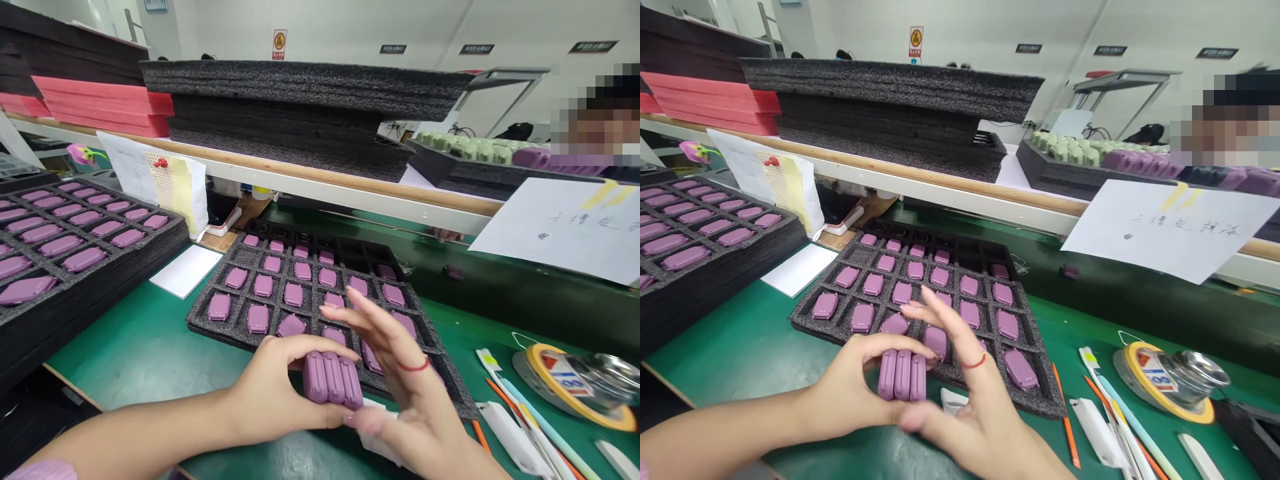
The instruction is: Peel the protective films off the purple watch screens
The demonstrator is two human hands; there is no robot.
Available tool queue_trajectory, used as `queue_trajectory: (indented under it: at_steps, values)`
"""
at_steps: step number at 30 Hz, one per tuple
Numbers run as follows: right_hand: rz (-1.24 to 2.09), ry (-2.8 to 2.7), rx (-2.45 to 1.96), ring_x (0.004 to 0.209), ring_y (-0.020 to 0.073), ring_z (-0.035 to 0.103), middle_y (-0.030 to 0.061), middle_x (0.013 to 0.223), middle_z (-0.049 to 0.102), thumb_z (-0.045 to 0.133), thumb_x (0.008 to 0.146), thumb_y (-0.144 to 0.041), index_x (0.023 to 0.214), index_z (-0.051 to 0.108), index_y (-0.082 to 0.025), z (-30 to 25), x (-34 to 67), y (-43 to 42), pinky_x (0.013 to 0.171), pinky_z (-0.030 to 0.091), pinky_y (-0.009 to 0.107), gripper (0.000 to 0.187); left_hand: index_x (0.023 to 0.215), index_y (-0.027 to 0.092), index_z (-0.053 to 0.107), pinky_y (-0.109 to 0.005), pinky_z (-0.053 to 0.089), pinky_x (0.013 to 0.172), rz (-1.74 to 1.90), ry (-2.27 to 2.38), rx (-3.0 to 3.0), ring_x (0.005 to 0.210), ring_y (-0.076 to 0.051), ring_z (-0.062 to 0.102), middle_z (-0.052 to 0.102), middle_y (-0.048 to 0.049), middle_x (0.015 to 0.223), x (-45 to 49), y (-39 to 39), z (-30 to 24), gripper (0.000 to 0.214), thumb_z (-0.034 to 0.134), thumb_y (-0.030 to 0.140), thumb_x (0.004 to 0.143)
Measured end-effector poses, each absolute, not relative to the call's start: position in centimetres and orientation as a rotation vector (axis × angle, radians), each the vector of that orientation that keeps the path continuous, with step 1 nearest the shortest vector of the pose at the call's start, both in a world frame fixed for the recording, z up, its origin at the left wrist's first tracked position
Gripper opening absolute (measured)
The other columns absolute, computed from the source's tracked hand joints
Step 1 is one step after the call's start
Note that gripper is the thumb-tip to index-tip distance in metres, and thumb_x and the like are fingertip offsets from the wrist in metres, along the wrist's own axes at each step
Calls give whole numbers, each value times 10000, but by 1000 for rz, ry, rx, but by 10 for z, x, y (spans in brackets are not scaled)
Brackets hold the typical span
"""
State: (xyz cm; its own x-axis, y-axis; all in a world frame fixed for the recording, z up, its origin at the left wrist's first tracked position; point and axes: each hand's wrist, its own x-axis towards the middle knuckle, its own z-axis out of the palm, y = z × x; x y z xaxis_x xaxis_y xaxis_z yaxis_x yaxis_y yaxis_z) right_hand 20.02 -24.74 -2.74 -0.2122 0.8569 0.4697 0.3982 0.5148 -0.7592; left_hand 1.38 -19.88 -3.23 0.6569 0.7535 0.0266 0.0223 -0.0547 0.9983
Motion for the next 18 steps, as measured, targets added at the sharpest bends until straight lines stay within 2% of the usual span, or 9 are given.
queue_trajectory:
  at_steps: [2, 3, 6, 10, 12, 15, 18]
  values:
    - [615, -1675, -1078, 1303, 227, 605, 53, 1341, 669, 485, 1004, -545, 1538, 376, -374, -29, 203, -244, 1149, 460, 405, 572, 1136, 230, 760, -298, 527, 898, 710, 671, 1654, 949, -217, 713, 782, -44, 1074, 12, -200, -32, 479, 862, 424, 710]
    - [627, -1621, -1092, 1264, 213, 629, 47, 1295, 692, 446, 1025, -527, 1510, 422, -372, -30, 203, -242, 1123, 482, 383, 510, 1142, 233, 760, -296, 527, 909, 722, 667, 1704, 961, -219, 719, 785, -43, 1084, 12, -200, -32, 478, 854, 439, 721]
    - [728, -1523, -1129, 1228, 204, 650, 51, 1258, 708, 422, 1029, -536, 1466, 484, -361, -35, 205, -235, 1054, 532, 345, 474, 1164, 215, 752, -308, 512, 994, 751, 614, 1793, 1081, -239, 715, 772, -62, 1168, 11, -200, -34, 469, 828, 438, 758]
    - [1040, -1517, -1098, 1161, 253, 702, 95, 1283, 697, 427, 946, -710, 1521, 412, -332, -38, 208, -233, 1005, 573, 405, 688, 1185, 212, 742, -333, 492, 1046, 818, 512, 1858, 1144, -247, 702, 762, -70, 1201, 12, -198, -35, 435, 817, 367, 786]
    - [1212, -1566, -1078, 1153, 285, 712, 104, 1271, 709, 528, 852, -776, 1547, 369, -329, -36, 207, -236, 981, 588, 435, 841, 1198, 239, 739, -374, 445, 1104, 846, 480, 1893, 1170, -255, 689, 765, -58, 1195, 13, -198, -35, 397, 794, 329, 816]
    - [1261, -1558, -1131, 1225, 305, 674, 115, 1332, 684, 776, 702, -700, 1556, 342, -323, -36, 200, -242, 1013, 571, 442, 1029, 1179, 267, 756, -408, 379, 1165, 862, 429, 1921, 1204, -256, 662, 756, -61, 1201, 12, -197, -36, 307, 731, 309, 876]
    - [1099, -1495, -1153, 1129, 285, 728, 106, 1191, 749, 869, 688, -555, 1584, 265, -312, -40, 191, -245, 960, 611, 416, 1108, 1192, 311, 755, -407, 350, 1194, 868, 464, 1897, 1417, -282, 471, 599, -72, 1437, 9, -198, -38, 306, 711, 301, 889]
